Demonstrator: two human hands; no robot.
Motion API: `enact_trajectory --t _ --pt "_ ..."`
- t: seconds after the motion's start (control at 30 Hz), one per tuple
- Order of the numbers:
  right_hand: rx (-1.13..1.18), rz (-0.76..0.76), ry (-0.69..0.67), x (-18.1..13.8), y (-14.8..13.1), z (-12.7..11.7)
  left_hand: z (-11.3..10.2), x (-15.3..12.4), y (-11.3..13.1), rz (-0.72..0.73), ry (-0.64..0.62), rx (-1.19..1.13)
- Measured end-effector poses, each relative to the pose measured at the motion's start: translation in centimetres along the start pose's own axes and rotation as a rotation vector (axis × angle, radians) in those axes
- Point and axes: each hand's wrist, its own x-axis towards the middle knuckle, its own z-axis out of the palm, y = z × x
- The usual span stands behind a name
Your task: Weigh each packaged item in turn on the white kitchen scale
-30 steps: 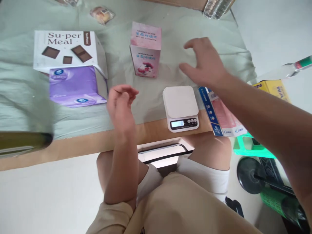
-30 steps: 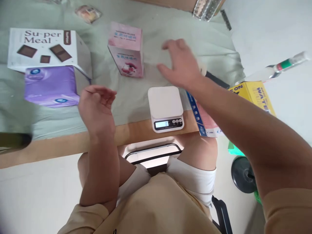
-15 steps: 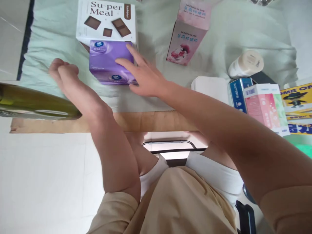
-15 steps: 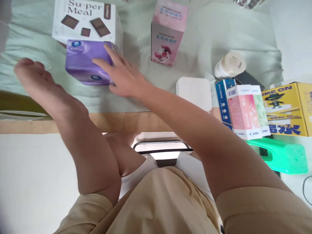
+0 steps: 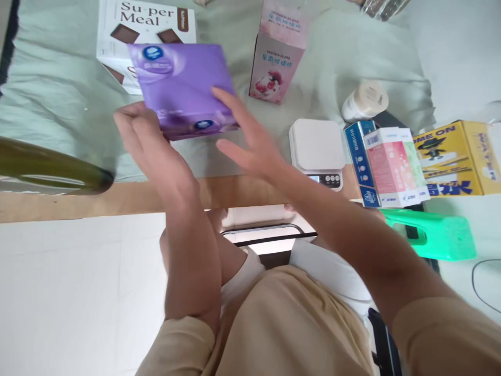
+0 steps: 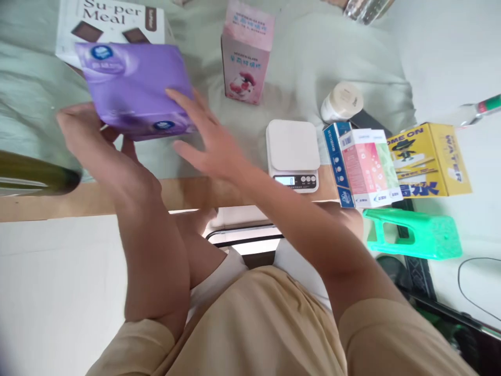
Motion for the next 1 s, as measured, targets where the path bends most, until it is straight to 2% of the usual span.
enact_trajectory --t 0.03,0.1,0.2,0.27,0.33,0.43,0.53,0.6,0.73,0.83,0.93,1.0 --pt "-0.005 -0.040 0.081 -1.6 0.1 -1.1 1.4 -1.1 0.4 -0.017 0.021 -0.003" --pt "-0.032 -0.091 0.237 -5.1 1.1 -3.6 4.3 -3.3 0.7 -0.052 -0.076 -0.018" --pt "-0.112 -0.085 0.432 -9.9 3.9 -7.5 8.0 -6.6 0.2 -0.065 -0.384 -0.060" --pt "-0.192 -0.046 0.487 -12.4 5.8 -9.7 9.7 -8.3 -0.5 -0.046 -0.564 -0.054" --pt "-0.242 -0.024 0.508 -14.1 7.2 -11.5 10.9 -9.6 -1.1 -0.015 -0.687 -0.031" --pt "-0.286 0.007 0.535 -15.9 7.8 -12.8 12.1 -10.5 -2.0 0.025 -0.757 0.003" --pt "-0.389 0.097 0.547 -17.1 7.5 -12.4 12.6 -10.5 -2.8 0.034 -0.768 0.042" --pt "-0.450 0.079 0.607 -17.8 7.2 -11.5 12.6 -10.1 -3.2 0.037 -0.728 0.053" --pt "-0.457 -0.178 0.808 -18.7 7.1 -10.2 12.5 -9.1 -3.3 0.004 -0.416 0.075" --pt "-0.426 -0.272 0.905 -19.0 7.4 -10.1 12.8 -8.6 -3.3 -0.031 -0.223 0.116" --pt "-0.381 -0.193 1.009 -19.3 7.8 -10.1 13.4 -8.2 -3.3 -0.004 -0.145 0.133" --pt "-0.292 -0.038 0.979 -19.7 7.7 -9.9 13.8 -8.1 -3.3 0.045 -0.145 0.141"
